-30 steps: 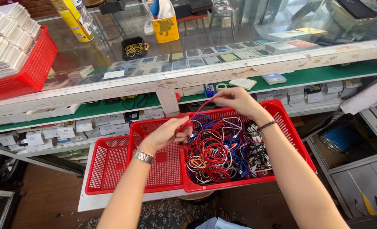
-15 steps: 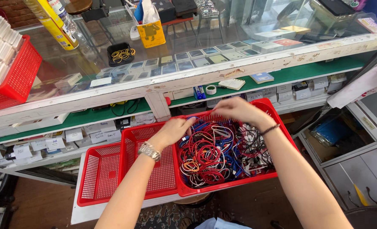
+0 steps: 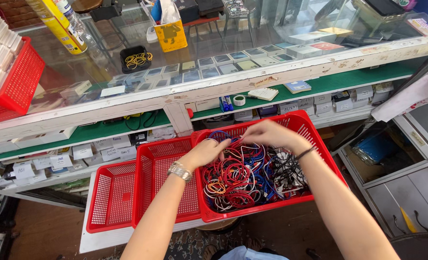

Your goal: The person coils cables one at a time, taking each loose cable from a large red basket, wrapping it into a loop by hand, and placing the coiled cable into a smaller red basket beside it. The person repeats this coiling and sorting process continuously across the counter.

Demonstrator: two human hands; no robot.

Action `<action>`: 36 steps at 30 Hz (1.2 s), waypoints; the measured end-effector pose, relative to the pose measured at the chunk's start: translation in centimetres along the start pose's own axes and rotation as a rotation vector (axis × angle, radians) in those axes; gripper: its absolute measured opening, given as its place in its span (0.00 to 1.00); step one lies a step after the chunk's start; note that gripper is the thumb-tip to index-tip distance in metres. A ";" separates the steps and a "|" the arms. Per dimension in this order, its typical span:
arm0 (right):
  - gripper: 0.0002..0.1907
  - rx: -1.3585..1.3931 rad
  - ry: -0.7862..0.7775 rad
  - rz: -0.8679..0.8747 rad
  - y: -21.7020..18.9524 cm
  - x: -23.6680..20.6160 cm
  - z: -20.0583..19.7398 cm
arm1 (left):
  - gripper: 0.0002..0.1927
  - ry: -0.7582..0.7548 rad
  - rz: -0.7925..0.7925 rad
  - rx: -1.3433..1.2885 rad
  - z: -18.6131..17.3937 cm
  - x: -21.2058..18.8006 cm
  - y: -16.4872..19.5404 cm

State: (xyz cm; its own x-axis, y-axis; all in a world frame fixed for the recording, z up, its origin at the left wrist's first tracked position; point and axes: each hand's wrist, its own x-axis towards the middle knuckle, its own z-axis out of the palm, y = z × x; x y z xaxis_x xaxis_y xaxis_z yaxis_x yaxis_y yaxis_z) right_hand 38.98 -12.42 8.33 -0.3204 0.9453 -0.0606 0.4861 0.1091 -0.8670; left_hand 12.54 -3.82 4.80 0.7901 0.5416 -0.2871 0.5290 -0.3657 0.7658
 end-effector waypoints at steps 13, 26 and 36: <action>0.15 -0.187 -0.033 -0.118 -0.9 1.7 6.2 | 0.22 0.500 0.032 -0.193 0.7 0.7 1.4; 0.17 -0.141 -0.058 0.133 -1.7 1.6 11.6 | 0.19 0.624 0.325 -0.739 0.0 -0.4 0.8; 0.15 0.168 0.040 0.102 -3.1 5.9 0.3 | 0.25 -0.089 0.217 -0.982 -1.0 -6.0 -1.8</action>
State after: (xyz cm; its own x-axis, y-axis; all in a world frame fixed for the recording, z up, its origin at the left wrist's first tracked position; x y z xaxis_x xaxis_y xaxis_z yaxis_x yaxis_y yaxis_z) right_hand 35.36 -7.31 10.50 -0.2424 0.9607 -0.1356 0.3708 -0.0374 -0.9280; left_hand 6.53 -5.71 5.75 0.8804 0.4642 -0.0968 -0.0862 0.3574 0.9300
